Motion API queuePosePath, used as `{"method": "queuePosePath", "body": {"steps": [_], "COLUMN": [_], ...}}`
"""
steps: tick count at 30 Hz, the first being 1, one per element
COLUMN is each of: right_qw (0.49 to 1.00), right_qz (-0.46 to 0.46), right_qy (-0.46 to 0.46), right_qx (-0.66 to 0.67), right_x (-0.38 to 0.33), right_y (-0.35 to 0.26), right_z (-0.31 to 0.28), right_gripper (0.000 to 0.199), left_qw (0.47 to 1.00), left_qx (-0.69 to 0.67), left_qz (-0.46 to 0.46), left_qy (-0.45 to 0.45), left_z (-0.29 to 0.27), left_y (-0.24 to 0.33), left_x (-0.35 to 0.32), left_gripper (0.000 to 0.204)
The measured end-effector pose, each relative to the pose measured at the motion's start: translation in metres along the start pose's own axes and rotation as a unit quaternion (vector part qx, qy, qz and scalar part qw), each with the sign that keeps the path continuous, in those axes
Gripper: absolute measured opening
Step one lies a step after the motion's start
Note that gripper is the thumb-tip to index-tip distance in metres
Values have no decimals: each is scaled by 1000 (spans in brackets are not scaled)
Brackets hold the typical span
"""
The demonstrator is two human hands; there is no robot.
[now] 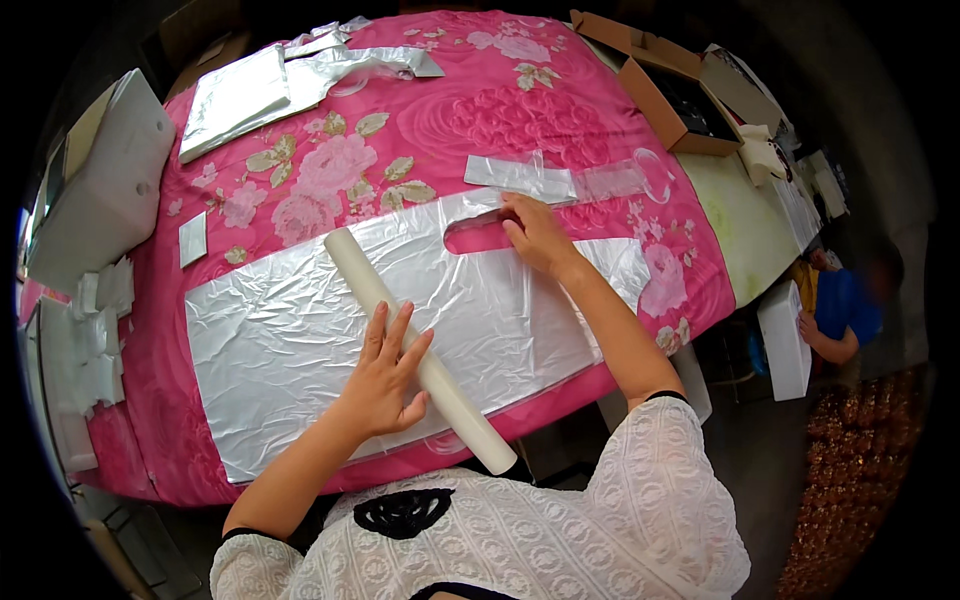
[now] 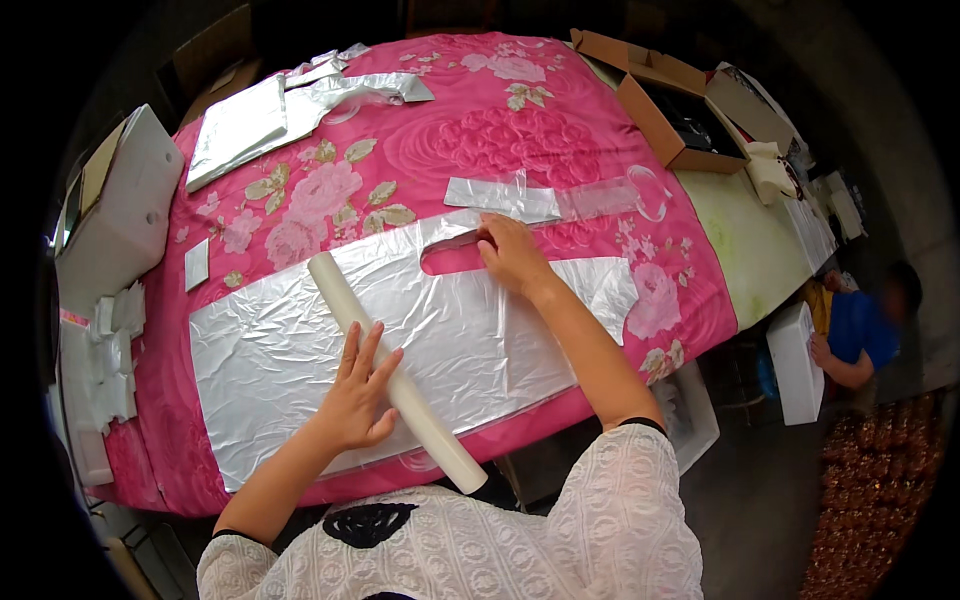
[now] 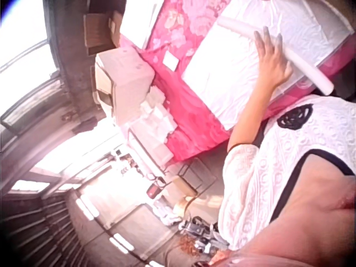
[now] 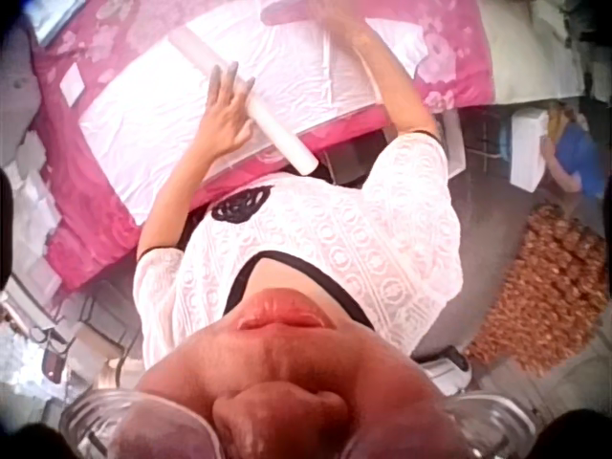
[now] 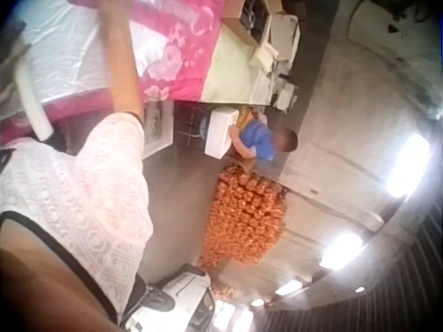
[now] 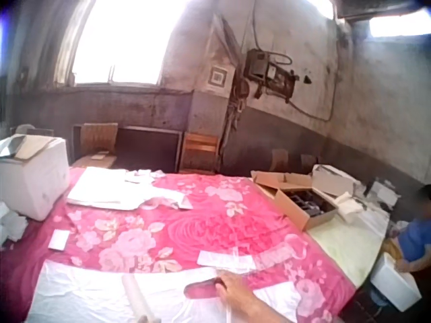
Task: The person wraps small white rectangular items in clear plastic film on a pink floral table. They unroll the film, place an item, fold the film around it, and set the wrapped item aside. The process is repeated for several items.
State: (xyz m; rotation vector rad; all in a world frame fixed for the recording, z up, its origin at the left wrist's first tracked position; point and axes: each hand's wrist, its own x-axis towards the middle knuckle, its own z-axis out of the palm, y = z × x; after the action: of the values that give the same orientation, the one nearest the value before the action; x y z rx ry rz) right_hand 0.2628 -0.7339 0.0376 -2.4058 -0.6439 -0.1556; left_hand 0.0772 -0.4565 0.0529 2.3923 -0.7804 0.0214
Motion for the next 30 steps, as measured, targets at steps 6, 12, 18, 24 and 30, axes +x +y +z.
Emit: {"method": "queuePosePath", "body": {"steps": [6,12,18,24,30], "right_qw": [980,958,998,972,893], "right_qz": [-6,87,28,128,234], "right_qy": [104,143,-42,-32,7], "right_qx": [-170,-233,-40,-195,-385], "right_x": [-21,-39,-103,-137,-155], "right_y": [27,29,-81,-63,20], "right_z": [-30,-35,24,5,-93], "right_gripper": [25,30,54,70,59], "left_qw": [1000,998,989,989,992], "left_qx": [7,16,20,-5,42], "left_qz": [20,33,-130,-135,-111], "left_qy": [9,-59,66,60,47], "left_z": [4,0,36,41,39], "left_y": [-3,1,16,30,39], "left_x": [1,16,20,22,28], "left_gripper": [67,70,96,95,85]}}
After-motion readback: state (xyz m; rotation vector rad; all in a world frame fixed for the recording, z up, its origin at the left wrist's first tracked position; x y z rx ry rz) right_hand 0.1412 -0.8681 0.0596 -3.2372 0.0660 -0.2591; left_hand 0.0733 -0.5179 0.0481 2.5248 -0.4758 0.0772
